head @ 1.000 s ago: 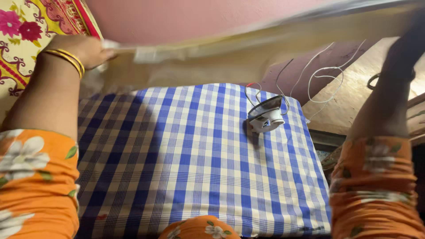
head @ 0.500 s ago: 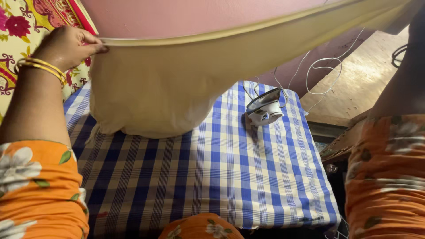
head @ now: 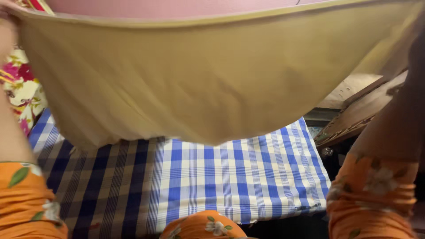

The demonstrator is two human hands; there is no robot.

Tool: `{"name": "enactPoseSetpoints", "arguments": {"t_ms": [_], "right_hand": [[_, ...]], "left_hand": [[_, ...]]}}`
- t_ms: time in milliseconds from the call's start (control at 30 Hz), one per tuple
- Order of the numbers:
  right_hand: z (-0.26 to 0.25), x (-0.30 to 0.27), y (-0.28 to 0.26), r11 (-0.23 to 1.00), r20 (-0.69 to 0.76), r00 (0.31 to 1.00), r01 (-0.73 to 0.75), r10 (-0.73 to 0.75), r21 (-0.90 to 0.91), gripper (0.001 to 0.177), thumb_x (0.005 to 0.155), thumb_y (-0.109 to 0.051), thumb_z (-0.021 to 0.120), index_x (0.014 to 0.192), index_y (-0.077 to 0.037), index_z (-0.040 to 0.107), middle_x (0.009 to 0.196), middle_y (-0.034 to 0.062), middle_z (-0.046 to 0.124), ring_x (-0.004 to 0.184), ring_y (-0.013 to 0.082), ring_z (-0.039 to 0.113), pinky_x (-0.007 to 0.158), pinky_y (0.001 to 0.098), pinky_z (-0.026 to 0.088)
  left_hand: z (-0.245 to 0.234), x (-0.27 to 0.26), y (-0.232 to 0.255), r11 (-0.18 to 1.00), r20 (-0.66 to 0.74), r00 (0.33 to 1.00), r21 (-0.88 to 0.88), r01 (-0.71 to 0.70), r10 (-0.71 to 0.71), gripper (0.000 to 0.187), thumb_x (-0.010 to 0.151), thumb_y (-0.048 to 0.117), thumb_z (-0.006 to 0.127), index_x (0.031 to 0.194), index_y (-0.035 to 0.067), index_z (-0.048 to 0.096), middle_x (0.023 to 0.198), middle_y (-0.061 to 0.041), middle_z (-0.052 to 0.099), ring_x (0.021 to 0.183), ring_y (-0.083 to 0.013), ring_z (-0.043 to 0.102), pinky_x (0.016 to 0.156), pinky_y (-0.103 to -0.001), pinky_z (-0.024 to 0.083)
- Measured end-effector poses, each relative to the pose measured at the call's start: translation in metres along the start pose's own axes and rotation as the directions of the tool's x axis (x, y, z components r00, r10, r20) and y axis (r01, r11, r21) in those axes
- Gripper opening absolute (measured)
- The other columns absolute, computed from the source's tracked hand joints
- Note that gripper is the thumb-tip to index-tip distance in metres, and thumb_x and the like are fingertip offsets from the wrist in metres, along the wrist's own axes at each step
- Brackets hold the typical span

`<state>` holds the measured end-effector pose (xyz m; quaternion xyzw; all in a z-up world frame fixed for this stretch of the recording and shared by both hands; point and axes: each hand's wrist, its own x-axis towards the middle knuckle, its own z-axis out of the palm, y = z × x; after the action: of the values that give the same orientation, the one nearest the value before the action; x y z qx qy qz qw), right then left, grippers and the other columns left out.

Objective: The person irons a white garment on a checkered ironing board. They repeatedly smooth the fabric, reposition the garment, and use a steam iron to press different sections. The person also wipes the garment with a small cloth during the process.

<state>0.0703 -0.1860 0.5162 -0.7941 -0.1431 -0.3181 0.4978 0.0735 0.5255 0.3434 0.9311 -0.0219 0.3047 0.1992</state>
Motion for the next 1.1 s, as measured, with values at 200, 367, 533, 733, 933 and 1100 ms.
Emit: {"name": "enactPoseSetpoints", "arguments": {"t_ms": [200, 367, 533, 733, 933, 1100], "right_hand": [[0.014, -0.099, 0.046, 0.956, 0.162, 0.943, -0.278, 0.290, -0.094, 0.024, 0.107, -0.027, 0.071, 0.124, -0.010, 0.066, 0.095, -0.0061, 0.064, 0.081, 0.0028, 0.057, 0.067, 0.0203, 0.046], [0.068, -0.158, 0.137, 0.849, 0.362, 0.796, -0.528, 0.485, 0.025, 0.021, 0.100, -0.022, 0.066, 0.113, -0.007, 0.066, 0.094, -0.0023, 0.067, 0.084, 0.0060, 0.061, 0.073, 0.0233, 0.052], [0.117, -0.234, 0.233, 0.651, 0.259, 0.623, -0.759, 0.738, -0.028, 0.017, 0.099, -0.020, 0.063, 0.111, -0.008, 0.067, 0.087, -0.0008, 0.069, 0.076, 0.0058, 0.061, 0.067, 0.0232, 0.052], [0.153, -0.323, 0.349, 0.678, 0.194, 0.655, -0.730, 0.730, -0.085, 0.022, 0.099, -0.020, 0.065, 0.115, -0.005, 0.065, 0.086, 0.0011, 0.066, 0.072, 0.0085, 0.055, 0.062, 0.0256, 0.046], [0.172, -0.391, 0.404, 0.460, 0.036, 0.468, -0.877, 0.883, 0.137, 0.040, 0.093, -0.027, 0.069, 0.123, -0.003, 0.062, 0.097, 0.0063, 0.071, 0.081, 0.0116, 0.065, 0.071, 0.0255, 0.053], [0.181, -0.416, 0.411, 0.202, 0.021, 0.220, -0.927, 0.975, 0.317, 0.045, 0.099, -0.033, 0.075, 0.119, 0.007, 0.065, 0.106, 0.0099, 0.072, 0.096, 0.0129, 0.070, 0.081, 0.0277, 0.054]], "left_hand": [[0.070, 0.091, 0.011, 0.982, -0.057, 0.997, 0.176, 0.066, -0.056, 0.057, 0.097, 0.021, 0.065, 0.141, 0.024, 0.029, 0.118, -0.013, 0.061, 0.115, -0.0267, 0.044, 0.093, -0.055, 0.027], [0.172, 0.131, 0.033, 0.962, 0.018, 0.987, 0.230, 0.150, -0.158, 0.071, 0.100, 0.029, 0.060, 0.149, 0.031, 0.008, 0.130, -0.015, 0.059, 0.130, -0.0323, 0.037, 0.100, -0.066, 0.015], [0.274, 0.176, 0.057, 0.950, 0.425, 0.853, 0.205, 0.237, -0.304, 0.087, 0.104, 0.037, 0.056, 0.157, 0.037, -0.013, 0.142, -0.017, 0.056, 0.145, -0.0379, 0.030, 0.108, -0.078, 0.003], [0.402, 0.001, 0.110, 0.960, 0.608, 0.747, 0.107, 0.260, -0.270, 0.092, 0.101, 0.039, 0.058, 0.172, 0.037, -0.001, 0.149, -0.002, 0.058, 0.151, -0.0274, 0.039, 0.124, -0.072, -0.001], [0.407, -0.188, 0.069, 0.889, 0.121, 0.896, -0.125, 0.440, -0.427, 0.053, 0.091, 0.019, 0.071, 0.140, 0.023, 0.053, 0.150, -0.009, 0.049, 0.142, -0.0315, 0.043, 0.118, -0.057, 0.029], [0.429, -0.268, 0.011, 0.517, -0.032, 0.572, -0.474, 0.713, -0.819, 0.065, 0.093, 0.011, 0.064, 0.150, 0.001, 0.035, 0.142, -0.025, 0.045, 0.124, -0.0372, 0.053, 0.108, -0.048, 0.047]]}}
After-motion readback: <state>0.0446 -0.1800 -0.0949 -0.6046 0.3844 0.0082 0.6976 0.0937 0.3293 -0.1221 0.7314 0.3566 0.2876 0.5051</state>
